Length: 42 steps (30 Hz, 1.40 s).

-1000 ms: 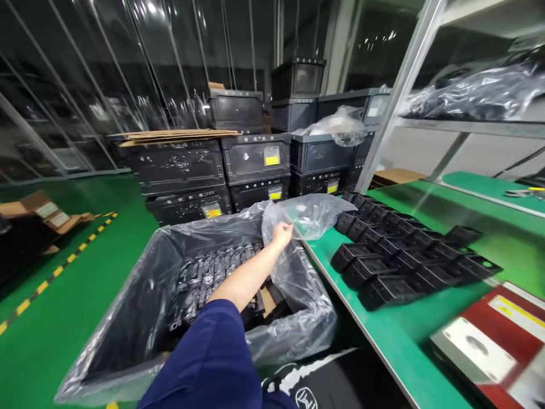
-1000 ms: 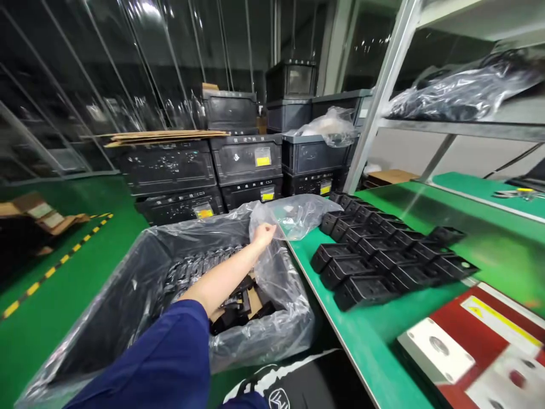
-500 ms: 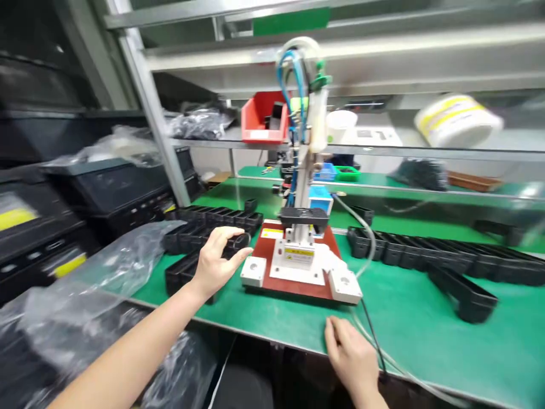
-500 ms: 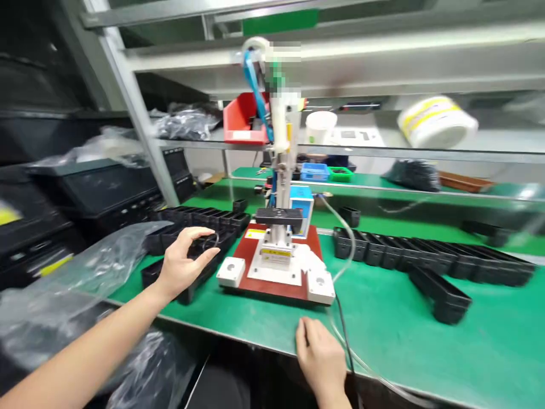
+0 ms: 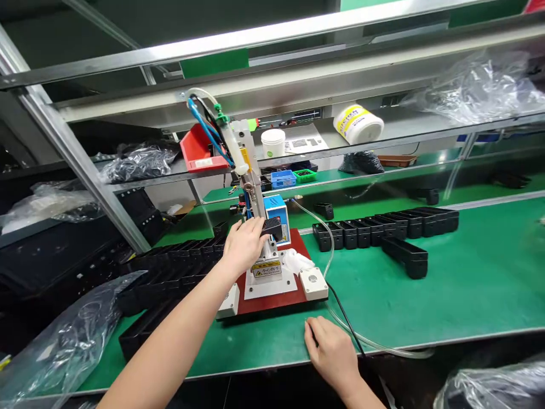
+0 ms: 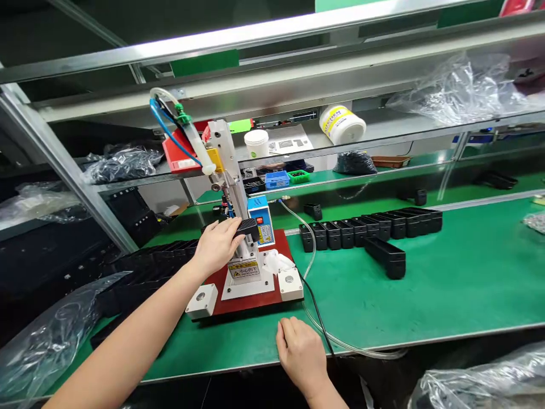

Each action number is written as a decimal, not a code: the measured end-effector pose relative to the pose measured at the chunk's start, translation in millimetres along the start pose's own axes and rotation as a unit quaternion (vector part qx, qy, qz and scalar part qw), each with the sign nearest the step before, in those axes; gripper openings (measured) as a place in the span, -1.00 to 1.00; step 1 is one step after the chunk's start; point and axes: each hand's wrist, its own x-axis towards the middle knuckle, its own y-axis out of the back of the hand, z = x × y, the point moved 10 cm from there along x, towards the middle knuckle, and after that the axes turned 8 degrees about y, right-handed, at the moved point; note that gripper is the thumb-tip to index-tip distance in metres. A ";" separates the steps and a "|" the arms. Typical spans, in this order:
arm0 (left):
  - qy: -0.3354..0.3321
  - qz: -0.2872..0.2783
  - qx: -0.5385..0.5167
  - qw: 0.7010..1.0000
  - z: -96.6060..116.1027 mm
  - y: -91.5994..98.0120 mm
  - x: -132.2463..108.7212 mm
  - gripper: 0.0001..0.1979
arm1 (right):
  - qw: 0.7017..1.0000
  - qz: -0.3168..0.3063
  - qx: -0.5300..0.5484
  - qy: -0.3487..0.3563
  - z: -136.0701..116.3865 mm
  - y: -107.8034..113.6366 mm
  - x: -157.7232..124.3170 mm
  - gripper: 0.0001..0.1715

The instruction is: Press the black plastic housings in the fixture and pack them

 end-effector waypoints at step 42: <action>0.016 0.172 0.021 0.985 -54.0 -9.3 -208.9 -0.60 | 0.997 0.077 0.007 0.012 25.9 12.9 37.0 -0.63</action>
